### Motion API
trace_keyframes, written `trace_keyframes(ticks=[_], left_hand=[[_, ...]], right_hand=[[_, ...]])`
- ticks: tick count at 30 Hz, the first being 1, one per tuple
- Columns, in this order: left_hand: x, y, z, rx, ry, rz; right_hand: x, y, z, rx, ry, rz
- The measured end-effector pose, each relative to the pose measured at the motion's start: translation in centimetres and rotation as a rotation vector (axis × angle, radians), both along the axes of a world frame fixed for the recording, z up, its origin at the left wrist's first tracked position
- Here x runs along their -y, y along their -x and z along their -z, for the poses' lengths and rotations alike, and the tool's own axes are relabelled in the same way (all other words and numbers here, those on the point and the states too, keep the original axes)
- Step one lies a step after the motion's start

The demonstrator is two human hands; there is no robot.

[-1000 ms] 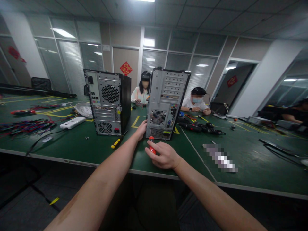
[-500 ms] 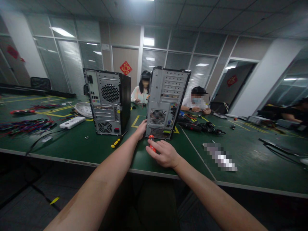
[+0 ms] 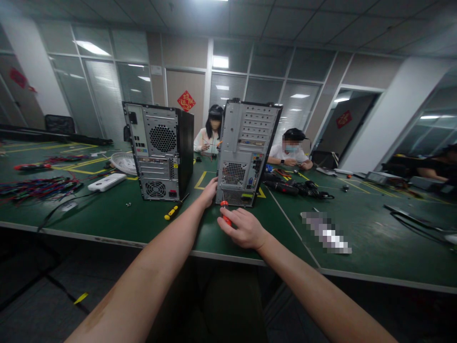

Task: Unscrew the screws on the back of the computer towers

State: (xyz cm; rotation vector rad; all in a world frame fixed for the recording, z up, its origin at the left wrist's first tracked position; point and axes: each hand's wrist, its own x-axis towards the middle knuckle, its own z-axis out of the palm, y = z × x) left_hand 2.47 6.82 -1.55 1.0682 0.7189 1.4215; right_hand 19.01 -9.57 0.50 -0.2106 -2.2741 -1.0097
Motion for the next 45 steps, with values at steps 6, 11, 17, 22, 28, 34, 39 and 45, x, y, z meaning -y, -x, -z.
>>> trace_keyframes(ticks=[6,11,17,22,28,34,39,45], left_hand=[[-0.03,0.03,0.03,-0.002,0.000,0.009],[0.16,0.04,-0.17,-0.003,0.010,-0.001],[0.07,0.08,-0.12,-0.016,-0.004,-0.009],[-0.20,0.10,0.06,-0.024,0.002,-0.014],[-0.35,0.09,0.11,-0.009,0.015,-0.011],[-0.13,0.03,0.00,0.010,0.024,0.000],[0.12,-0.01,-0.20,0.000,0.019,-0.010],[0.15,-0.17,-0.27,0.020,0.019,-0.003]], right_hand=[[-0.21,-0.07,0.32,-0.007,0.021,-0.004],[-0.41,-0.08,0.49,-0.009,0.019,-0.002],[-0.49,-0.09,0.62,-0.014,0.044,-0.006],[-0.37,-0.06,0.49,-0.020,0.019,0.002],[-0.17,0.04,0.30,-0.033,0.003,0.016],[-0.16,0.19,0.17,-0.041,-0.018,0.010],[-0.23,0.18,0.17,-0.017,-0.018,0.019],[-0.13,-0.19,0.20,0.005,0.004,0.039]])
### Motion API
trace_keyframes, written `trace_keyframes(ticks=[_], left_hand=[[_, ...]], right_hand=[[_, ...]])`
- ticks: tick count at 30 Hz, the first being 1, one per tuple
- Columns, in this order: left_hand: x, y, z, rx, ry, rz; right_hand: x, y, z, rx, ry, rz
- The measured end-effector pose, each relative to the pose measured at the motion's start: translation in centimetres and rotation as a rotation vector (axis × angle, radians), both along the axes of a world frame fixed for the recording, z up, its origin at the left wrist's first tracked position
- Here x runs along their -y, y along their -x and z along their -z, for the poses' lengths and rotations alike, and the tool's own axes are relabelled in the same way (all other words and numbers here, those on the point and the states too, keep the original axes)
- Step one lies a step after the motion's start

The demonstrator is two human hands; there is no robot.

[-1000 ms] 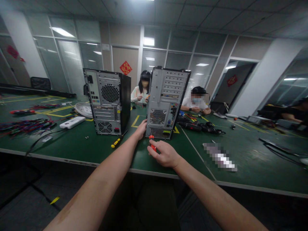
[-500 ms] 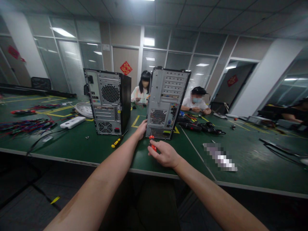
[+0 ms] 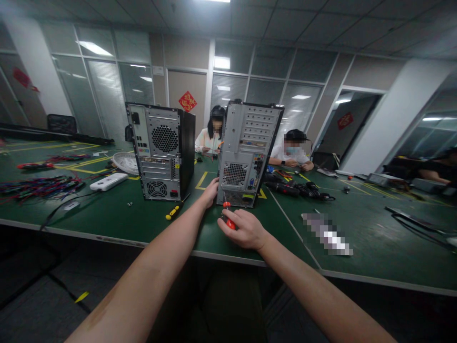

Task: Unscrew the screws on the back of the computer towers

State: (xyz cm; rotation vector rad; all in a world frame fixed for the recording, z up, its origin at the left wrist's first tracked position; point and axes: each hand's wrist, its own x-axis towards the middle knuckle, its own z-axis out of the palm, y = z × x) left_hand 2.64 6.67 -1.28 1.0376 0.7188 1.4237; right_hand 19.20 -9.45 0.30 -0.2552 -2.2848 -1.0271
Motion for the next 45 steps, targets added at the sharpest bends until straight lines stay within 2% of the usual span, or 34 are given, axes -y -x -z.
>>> trace_keyframes(ticks=[6,11,17,25,32,45], left_hand=[[0.08,0.06,-0.09,-0.027,0.005,-0.018],[-0.05,0.09,0.00,-0.021,-0.002,-0.007],[-0.48,0.14,0.38,-0.033,-0.004,-0.019],[-0.21,0.26,0.10,-0.029,0.011,-0.009],[-0.58,0.16,0.36,-0.034,-0.007,-0.015],[0.16,0.21,-0.21,-0.050,0.033,-0.005]], right_hand=[[0.03,-0.18,-0.09,0.042,0.051,0.010],[0.08,0.01,-0.27,0.020,0.032,-0.026],[0.07,0.28,-0.28,0.008,0.015,0.005],[-0.13,0.22,0.04,-0.019,0.087,-0.044],[-0.08,0.39,0.05,-0.035,0.033,-0.039],[-0.08,0.29,0.04,-0.044,0.016,-0.034]])
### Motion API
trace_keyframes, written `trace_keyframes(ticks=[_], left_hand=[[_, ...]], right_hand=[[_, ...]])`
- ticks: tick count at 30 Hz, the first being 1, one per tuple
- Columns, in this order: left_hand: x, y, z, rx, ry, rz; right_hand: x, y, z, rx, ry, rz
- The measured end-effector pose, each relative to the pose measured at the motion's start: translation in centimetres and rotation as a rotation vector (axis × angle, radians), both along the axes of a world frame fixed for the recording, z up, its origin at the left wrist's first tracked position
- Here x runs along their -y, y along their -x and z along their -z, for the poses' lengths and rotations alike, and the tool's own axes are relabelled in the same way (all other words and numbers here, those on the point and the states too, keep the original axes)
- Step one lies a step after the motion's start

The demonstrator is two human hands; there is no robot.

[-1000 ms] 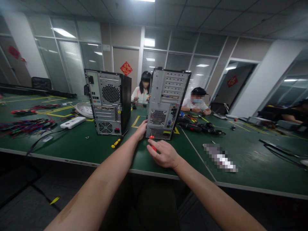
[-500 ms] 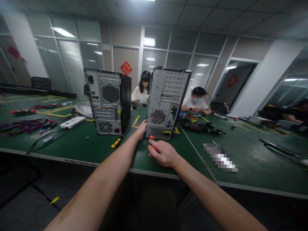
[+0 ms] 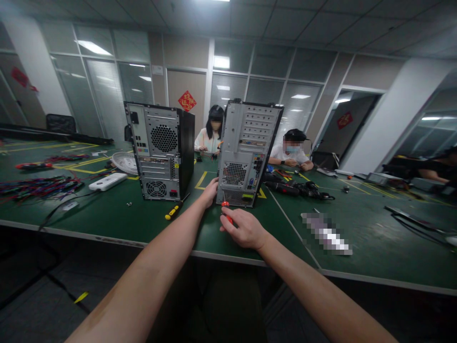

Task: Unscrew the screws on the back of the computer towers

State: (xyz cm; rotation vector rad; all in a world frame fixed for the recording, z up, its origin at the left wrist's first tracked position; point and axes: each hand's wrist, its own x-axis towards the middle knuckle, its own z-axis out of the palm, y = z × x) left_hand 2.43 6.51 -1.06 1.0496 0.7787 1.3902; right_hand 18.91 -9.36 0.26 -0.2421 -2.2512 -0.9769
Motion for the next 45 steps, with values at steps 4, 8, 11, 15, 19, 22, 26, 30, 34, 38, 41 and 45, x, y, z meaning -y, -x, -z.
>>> trace_keyframes(ticks=[4,8,11,15,19,22,26,30,34,38,41,45], left_hand=[[0.0,0.0,0.0,0.009,-0.001,0.006],[0.0,0.0,0.0,0.010,-0.005,0.002],[0.0,0.0,0.0,0.004,-0.011,0.003],[-0.1,0.0,0.1,0.007,-0.024,0.002],[-0.2,0.0,0.2,0.007,-0.021,-0.004],[-0.2,0.0,0.2,0.001,-0.024,-0.004],[-0.1,0.0,0.1,-0.007,-0.013,-0.008],[-0.3,0.0,0.2,-0.011,-0.002,0.005],[-0.4,0.0,0.3,-0.008,-0.025,0.028],[-0.2,0.1,0.3,-0.010,-0.033,0.034],[0.0,0.1,0.1,-0.018,-0.018,0.025],[0.3,-0.1,-0.2,-0.012,-0.005,0.015]], right_hand=[[0.0,0.0,0.0,0.004,0.034,-0.014],[0.0,-0.1,0.1,0.000,0.049,-0.004],[-0.1,-0.1,0.2,0.003,0.043,0.004],[-0.3,0.0,0.5,-0.017,0.060,0.002],[-0.3,0.0,0.6,-0.024,0.011,0.013],[-0.3,0.1,0.5,-0.026,-0.002,0.023],[0.1,0.3,0.1,0.009,0.035,0.022],[2.0,1.2,0.1,0.034,0.037,0.131],[4.7,2.9,0.1,-0.144,0.234,0.351],[6.1,5.0,-0.7,-0.347,0.447,0.595],[5.9,6.1,-2.0,-0.456,0.657,0.777],[5.1,6.5,-3.4,-0.592,0.887,0.807]])
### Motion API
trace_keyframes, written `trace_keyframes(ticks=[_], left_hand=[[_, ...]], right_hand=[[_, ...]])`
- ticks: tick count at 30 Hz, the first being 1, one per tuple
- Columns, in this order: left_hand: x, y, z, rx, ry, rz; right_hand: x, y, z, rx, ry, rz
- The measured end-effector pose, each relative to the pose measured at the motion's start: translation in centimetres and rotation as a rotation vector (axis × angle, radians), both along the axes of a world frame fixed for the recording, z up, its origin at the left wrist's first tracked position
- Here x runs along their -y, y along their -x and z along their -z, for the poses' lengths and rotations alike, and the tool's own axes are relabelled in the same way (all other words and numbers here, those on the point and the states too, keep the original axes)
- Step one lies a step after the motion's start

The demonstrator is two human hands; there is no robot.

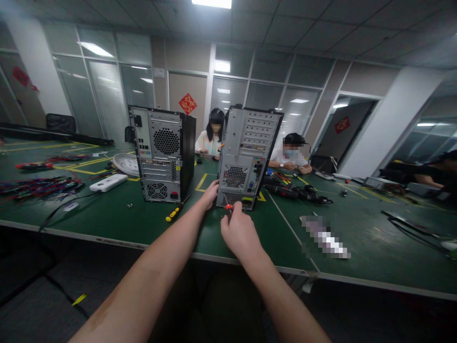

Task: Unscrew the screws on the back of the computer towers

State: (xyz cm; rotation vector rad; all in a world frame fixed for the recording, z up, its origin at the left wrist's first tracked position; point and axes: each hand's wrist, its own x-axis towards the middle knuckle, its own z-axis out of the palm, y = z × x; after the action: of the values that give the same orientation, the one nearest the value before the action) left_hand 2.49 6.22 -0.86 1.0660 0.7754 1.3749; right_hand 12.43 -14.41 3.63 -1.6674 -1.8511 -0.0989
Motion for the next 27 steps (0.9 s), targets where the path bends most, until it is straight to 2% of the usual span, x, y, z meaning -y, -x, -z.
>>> trace_keyframes(ticks=[4,6,7,10,12,15,18,27], left_hand=[[0.1,-0.1,-0.1,0.003,-0.002,-0.008],[0.1,-0.1,-0.1,0.002,0.001,-0.010],[0.1,-0.1,-0.1,0.001,0.002,-0.010],[0.1,-0.1,0.0,0.002,-0.006,-0.015],[0.0,-0.1,0.1,0.003,-0.020,-0.015],[-0.2,-0.1,0.2,0.003,-0.030,-0.013],[-0.3,0.0,0.2,0.012,-0.041,-0.006],[-0.5,0.0,0.5,0.029,-0.109,0.059]], right_hand=[[-1.1,-0.7,0.0,-0.266,0.038,0.006],[-1.6,-1.0,0.4,-0.493,0.051,-0.081],[-1.7,-1.0,0.5,-0.638,0.120,-0.125],[-1.7,-0.5,0.5,-1.088,0.482,-0.209],[-1.4,0.0,0.0,-1.258,0.575,-0.218],[-1.2,0.5,-1.0,-1.389,0.633,-0.216],[-1.4,0.4,-1.6,-1.422,0.692,-0.212],[-1.1,0.6,-1.0,-1.541,0.658,-0.242]])
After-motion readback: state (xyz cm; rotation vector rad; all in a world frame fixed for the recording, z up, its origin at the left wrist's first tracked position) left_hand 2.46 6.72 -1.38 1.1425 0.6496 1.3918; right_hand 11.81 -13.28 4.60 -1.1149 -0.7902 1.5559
